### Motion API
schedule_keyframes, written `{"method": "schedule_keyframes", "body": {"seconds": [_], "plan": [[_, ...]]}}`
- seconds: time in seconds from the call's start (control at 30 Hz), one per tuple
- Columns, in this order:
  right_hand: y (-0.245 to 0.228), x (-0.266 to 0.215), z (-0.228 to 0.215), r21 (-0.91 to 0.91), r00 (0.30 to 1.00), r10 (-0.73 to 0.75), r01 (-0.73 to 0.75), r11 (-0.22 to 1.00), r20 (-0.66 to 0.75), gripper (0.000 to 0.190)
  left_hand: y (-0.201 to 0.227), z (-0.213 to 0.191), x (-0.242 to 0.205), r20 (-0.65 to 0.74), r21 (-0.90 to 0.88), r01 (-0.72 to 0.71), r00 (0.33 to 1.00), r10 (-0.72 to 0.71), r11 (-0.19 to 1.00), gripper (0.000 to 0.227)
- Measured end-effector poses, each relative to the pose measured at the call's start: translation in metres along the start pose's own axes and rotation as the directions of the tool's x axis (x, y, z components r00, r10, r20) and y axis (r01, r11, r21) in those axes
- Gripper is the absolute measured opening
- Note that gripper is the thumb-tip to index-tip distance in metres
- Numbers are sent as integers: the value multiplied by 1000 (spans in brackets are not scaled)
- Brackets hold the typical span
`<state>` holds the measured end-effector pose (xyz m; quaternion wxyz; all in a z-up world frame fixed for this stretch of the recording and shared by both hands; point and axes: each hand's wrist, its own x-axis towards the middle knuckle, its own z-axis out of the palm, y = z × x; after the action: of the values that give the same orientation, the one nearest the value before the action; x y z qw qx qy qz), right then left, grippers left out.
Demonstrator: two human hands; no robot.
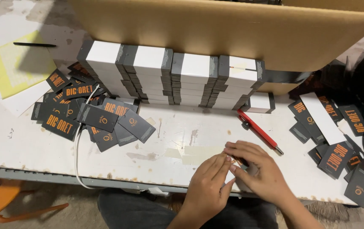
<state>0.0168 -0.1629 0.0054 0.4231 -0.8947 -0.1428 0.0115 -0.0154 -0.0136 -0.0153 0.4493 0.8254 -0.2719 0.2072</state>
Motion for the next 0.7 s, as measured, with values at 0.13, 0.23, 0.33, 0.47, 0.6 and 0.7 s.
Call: {"method": "schedule_keyframes", "body": {"seconds": [0.13, 0.23, 0.33, 0.47, 0.6, 0.7], "plan": [[5, 7, -11, 229, 969, 168, -208, 951, 183, 30, -8, -11, 3, 153, -123, 7, 988, 12, 992, 32], [14, 2, -2, 338, 982, 136, -173, 925, 131, 29, -5, -19, 10, 165, -186, 41, 986, -10, 982, 31], [10, 3, -4, 291, 994, 53, -80, 954, 98, 26, 4, -22, 11, 257, -221, 331, 927, -272, 918, 56], [9, 4, -5, 301, 992, 64, -94, 949, 109, 23, -2, -9, 1, 190, -249, 410, 909, -371, 878, 59], [16, 4, -4, 285, 992, 21, -56, 957, 126, 18, 0, -11, 3, 132, -233, 381, 924, -359, 895, 56], [17, 6, -3, 287, 993, -16, -18, 958, 116, 16, 0, -9, 0, 78, -82, 361, 932, -355, 929, 49]]}}
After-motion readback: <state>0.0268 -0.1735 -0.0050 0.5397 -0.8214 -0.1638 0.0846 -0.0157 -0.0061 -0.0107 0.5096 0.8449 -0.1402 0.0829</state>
